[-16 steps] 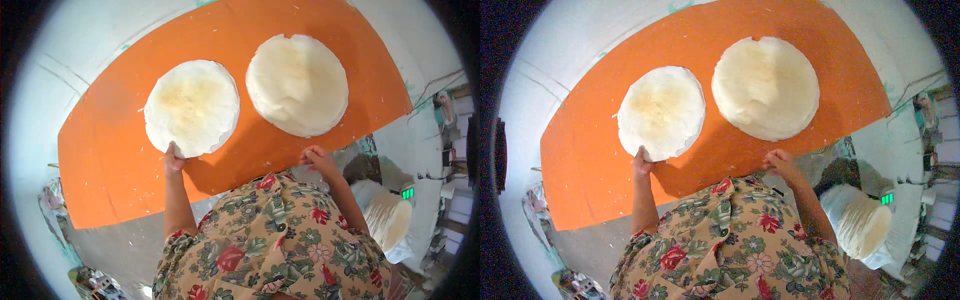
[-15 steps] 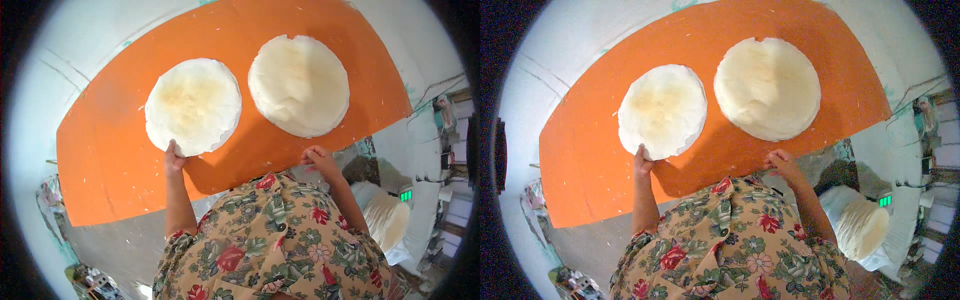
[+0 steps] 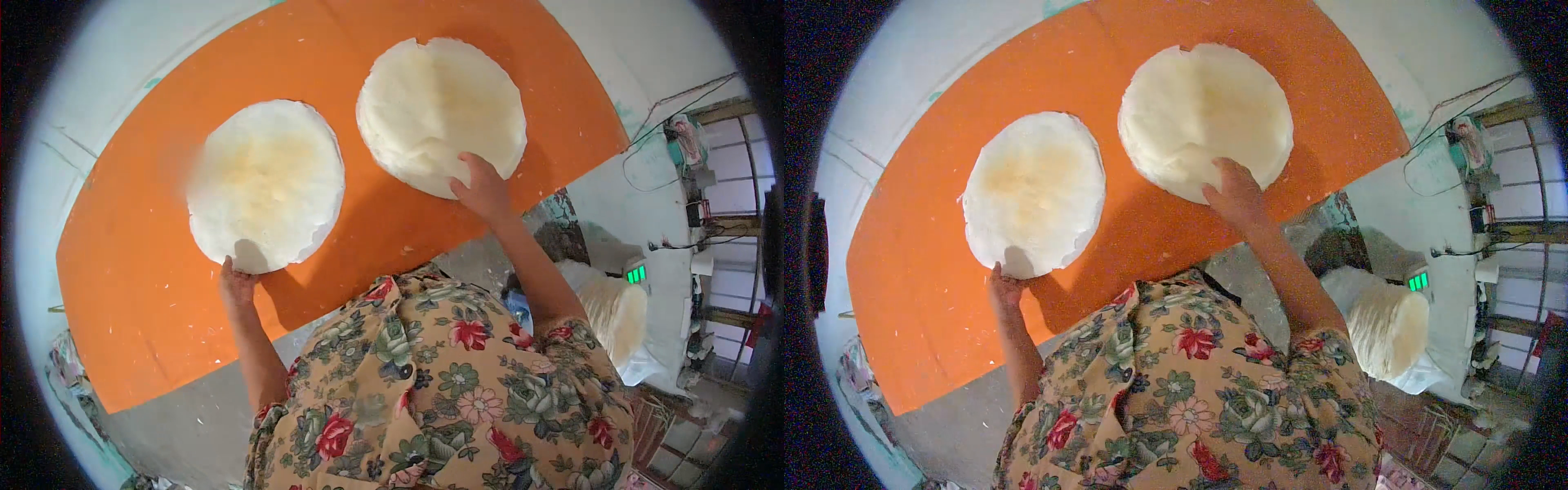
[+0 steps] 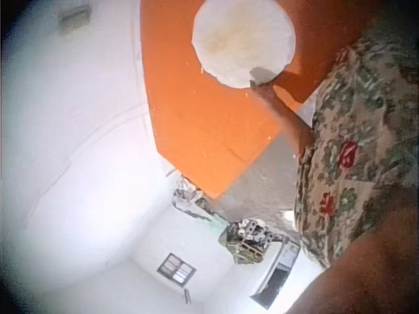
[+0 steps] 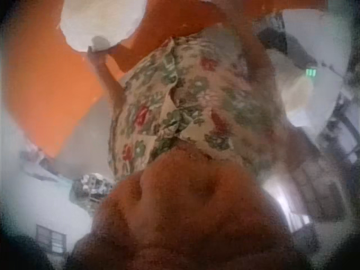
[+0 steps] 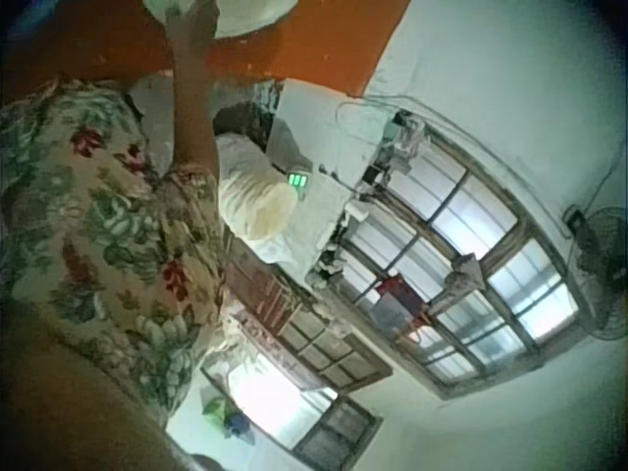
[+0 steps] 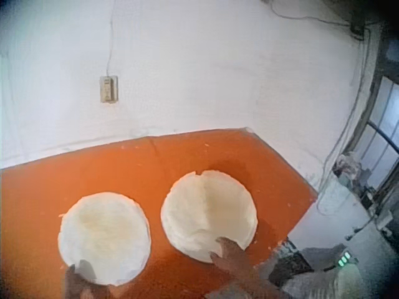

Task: The person peels apart thin circular dough wrappers by hand on an orange table and restacks them onto a pile on a digital scale.

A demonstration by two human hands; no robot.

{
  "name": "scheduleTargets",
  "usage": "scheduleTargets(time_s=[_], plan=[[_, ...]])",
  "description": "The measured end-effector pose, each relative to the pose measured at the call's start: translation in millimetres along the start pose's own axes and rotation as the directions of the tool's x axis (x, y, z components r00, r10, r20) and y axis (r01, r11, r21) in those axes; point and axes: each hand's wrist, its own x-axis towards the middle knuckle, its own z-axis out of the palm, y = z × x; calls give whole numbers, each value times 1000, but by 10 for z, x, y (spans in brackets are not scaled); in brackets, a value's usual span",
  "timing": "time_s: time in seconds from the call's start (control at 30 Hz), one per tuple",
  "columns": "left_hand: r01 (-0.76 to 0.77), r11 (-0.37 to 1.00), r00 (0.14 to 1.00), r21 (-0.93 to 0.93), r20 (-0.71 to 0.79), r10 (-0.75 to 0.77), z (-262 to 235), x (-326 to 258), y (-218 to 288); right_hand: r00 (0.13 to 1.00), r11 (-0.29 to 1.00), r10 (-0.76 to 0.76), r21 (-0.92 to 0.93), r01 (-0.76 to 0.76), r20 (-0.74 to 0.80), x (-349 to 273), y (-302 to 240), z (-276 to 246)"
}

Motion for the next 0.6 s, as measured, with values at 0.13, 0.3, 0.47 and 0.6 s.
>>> scheduleTargets(time_s=[0.13,0.3,0.47,0.6], plan=[[-455,618,668,641,-213,713,734,-401,-156,999,999,-47,-2,47,21,246,169,345],[-346,705,908,620,32,418,1743,-856,-535,933,943,-316,-50,328,173,356,251,568],[-134,827,991,546,85,104,2837,-808,-1324,914,902,-397,-149,405,82,221,206,686],[-158,834,987,528,99,124,3218,-348,-1839,888,848,-454,-268,457,77,125,317,853]])
